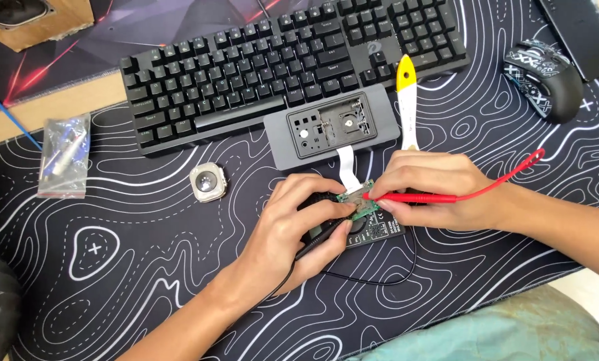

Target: Testing a small circuit board using a multimeter probe at a repair bench to check for electrical continuity or component function.

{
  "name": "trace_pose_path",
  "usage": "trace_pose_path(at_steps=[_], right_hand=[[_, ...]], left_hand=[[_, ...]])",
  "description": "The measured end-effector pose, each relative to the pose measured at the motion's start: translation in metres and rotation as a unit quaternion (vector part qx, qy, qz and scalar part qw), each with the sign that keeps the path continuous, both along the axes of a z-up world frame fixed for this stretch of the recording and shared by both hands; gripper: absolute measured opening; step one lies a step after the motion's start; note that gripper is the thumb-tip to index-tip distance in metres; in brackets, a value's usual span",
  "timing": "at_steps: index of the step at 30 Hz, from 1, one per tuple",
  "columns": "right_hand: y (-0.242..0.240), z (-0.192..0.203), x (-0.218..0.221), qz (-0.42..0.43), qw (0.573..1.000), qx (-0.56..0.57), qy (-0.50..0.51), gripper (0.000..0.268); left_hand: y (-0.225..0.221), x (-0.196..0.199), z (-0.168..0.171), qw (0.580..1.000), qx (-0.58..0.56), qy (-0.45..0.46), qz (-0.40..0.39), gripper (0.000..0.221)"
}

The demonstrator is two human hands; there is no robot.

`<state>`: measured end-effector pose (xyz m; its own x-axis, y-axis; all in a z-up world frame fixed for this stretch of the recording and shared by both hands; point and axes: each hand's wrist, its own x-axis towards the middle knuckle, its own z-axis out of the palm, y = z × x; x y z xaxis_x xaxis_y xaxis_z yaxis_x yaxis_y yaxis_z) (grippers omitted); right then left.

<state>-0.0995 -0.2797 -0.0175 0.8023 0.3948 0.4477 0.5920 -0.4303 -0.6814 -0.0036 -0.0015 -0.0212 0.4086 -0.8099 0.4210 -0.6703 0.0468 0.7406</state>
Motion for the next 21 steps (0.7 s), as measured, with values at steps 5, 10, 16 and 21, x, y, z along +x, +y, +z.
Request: trace_pose_path(at_steps=[5,10,16,21], right_hand=[[-0.0008,-0.0033,-0.0001,0.014,1.0,0.008,-0.003,0.011],[0.0023,-0.0021,-0.0021,0.003,1.0,0.001,0.002,0.011],[0.0038,-0.0015,-0.0016,-0.01,1.0,0.004,0.001,0.012],[0.0034,-0.0011,-0.0015,-0.012,1.0,0.004,0.012,0.011]], left_hand=[[0.0025,0.0057,-0.0022,0.999,-0.005,0.018,-0.026,0.014],[0.0016,0.0007,-0.0007,1.0,0.002,0.01,-0.013,0.013],[0.002,0.0048,0.0041,1.0,0.008,0.016,-0.024,0.013],[0.0019,0.0038,0.0016,1.0,0.011,0.016,-0.024,0.013]])
